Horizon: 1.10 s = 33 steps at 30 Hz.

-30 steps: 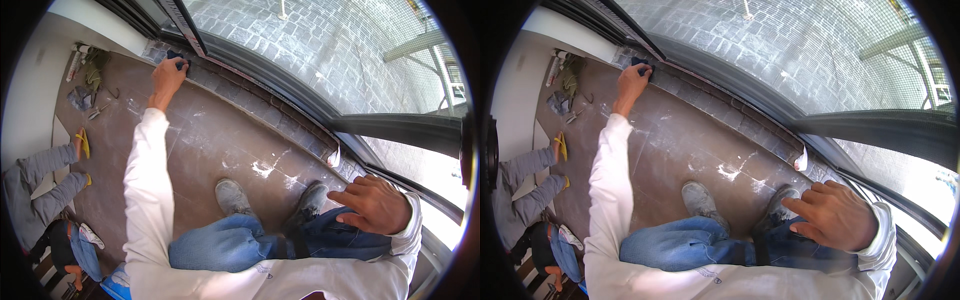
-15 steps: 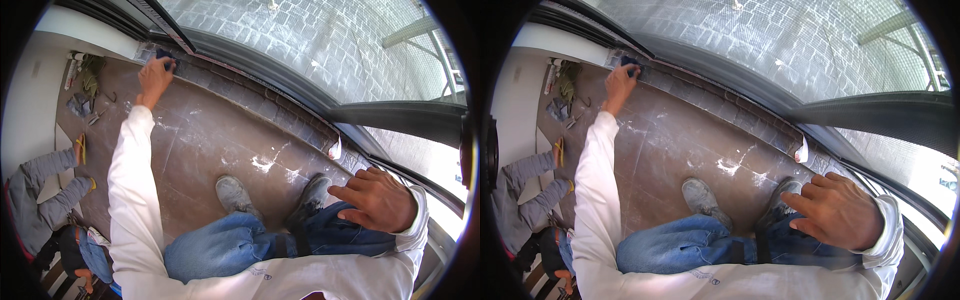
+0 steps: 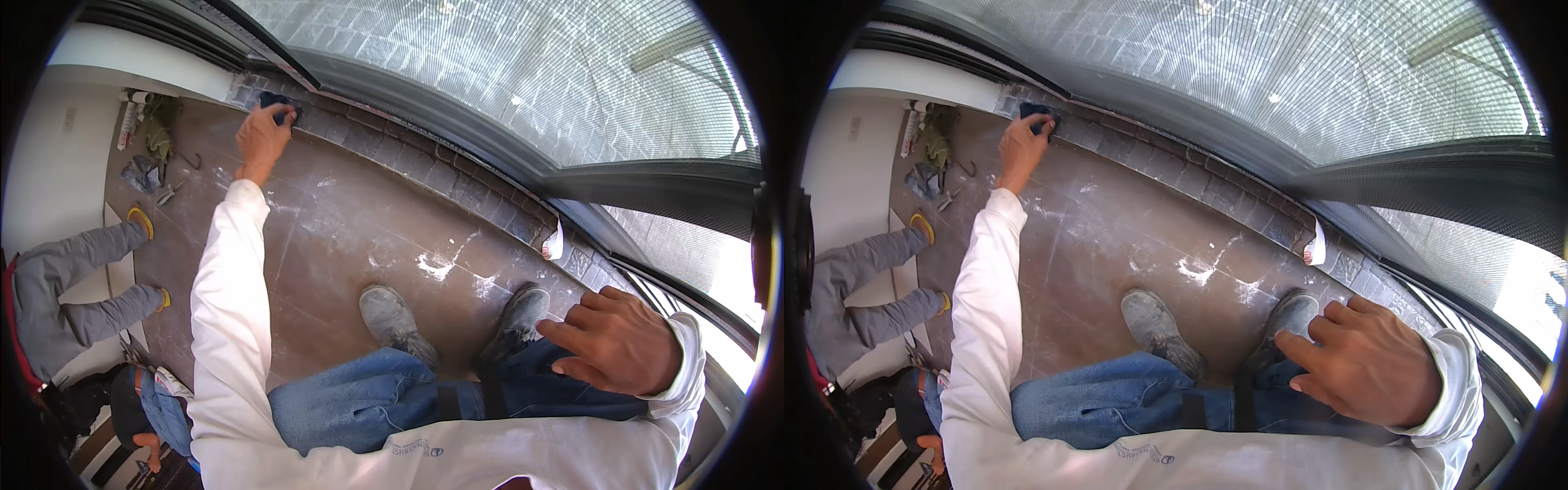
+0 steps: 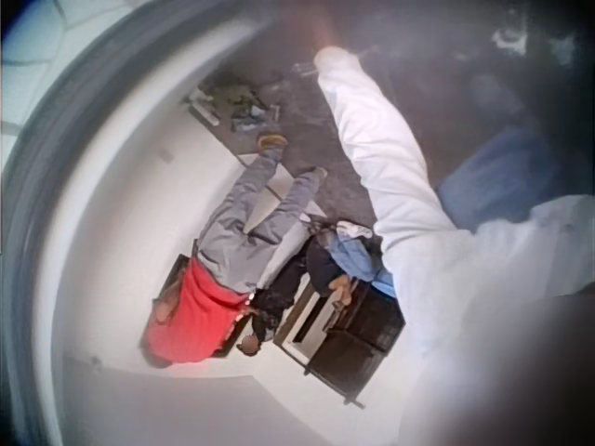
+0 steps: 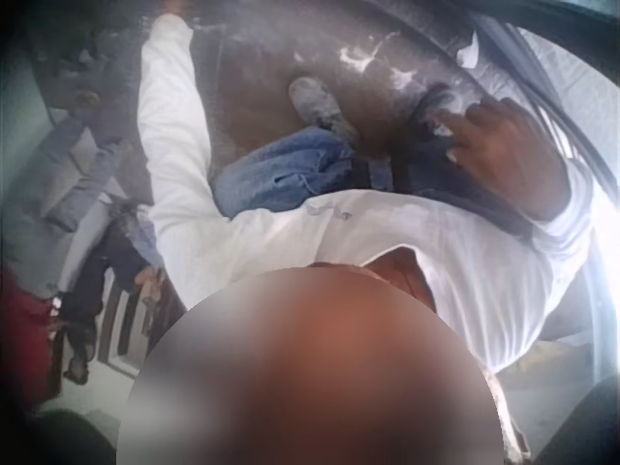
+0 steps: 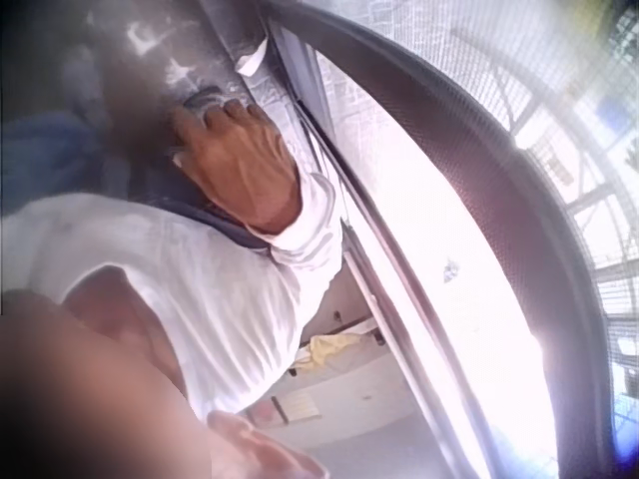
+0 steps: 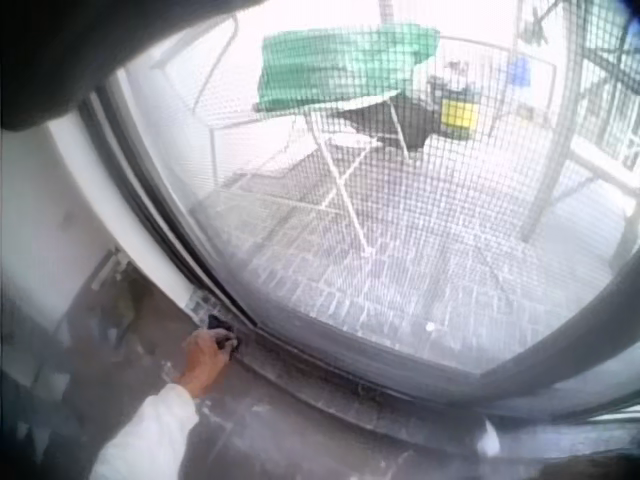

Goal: The person kneels on the floor and uses a dark cloth to wipe the bottom track of a large glass door. They move along the track, scrubbing the surface repeatedly to remove dust and debris.

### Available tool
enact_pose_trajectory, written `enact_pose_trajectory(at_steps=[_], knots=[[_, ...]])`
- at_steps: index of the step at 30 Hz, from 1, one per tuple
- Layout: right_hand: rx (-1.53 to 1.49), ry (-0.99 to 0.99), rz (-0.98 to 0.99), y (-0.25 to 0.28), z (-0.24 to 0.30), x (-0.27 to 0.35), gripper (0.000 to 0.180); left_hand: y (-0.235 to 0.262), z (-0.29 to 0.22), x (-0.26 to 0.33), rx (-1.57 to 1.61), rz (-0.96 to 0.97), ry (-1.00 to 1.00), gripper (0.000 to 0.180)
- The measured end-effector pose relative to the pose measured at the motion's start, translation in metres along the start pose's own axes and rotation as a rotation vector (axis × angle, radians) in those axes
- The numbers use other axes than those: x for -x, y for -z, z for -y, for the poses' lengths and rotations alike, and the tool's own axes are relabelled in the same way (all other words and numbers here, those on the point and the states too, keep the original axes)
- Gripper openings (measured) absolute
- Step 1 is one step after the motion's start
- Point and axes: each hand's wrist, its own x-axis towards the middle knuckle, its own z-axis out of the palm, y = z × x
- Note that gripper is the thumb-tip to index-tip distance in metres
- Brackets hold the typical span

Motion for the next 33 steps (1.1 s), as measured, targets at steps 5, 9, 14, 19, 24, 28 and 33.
enact_pose_trajectory(at_steps=[5, 9, 14, 19, 24, 28, 33], knots=[[-0.033, 0.043, 0.009, -0.003, 0.000, 0.000, 0.047, -0.001, 0.000, -0.023, 0.006, -0.013, 0.122, 0.018], [-0.030, 0.049, -0.019, -0.001, 0.000, -0.003, 0.048, -0.003, 0.001, 0.005, 0.068, 0.037, -0.023, 0.017], [-0.035, 0.020, 0.004, 0.000, -0.002, -0.007, 0.048, 0.007, 0.022, 0.000, -0.046, -0.009, -0.019, 0.017], [-0.024, 0.046, 0.011, 0.003, -0.001, -0.010, 0.048, 0.000, 0.015, 0.006, 0.167, -0.021, 0.164, 0.018], [-0.014, 0.062, 0.001, 0.002, -0.001, -0.014, 0.047, -0.002, 0.010, 0.028, 0.104, -0.040, -0.012, 0.021], [-0.015, 0.045, 0.014, 0.001, 0.002, -0.010, 0.047, 0.005, 0.018, 0.003, 0.056, -0.065, 0.160, 0.020], [-0.011, 0.010, 0.001, 0.001, 0.002, -0.004, 0.046, -0.004, 0.011, 0.019, 0.128, -0.013, 0.109, 0.018]])
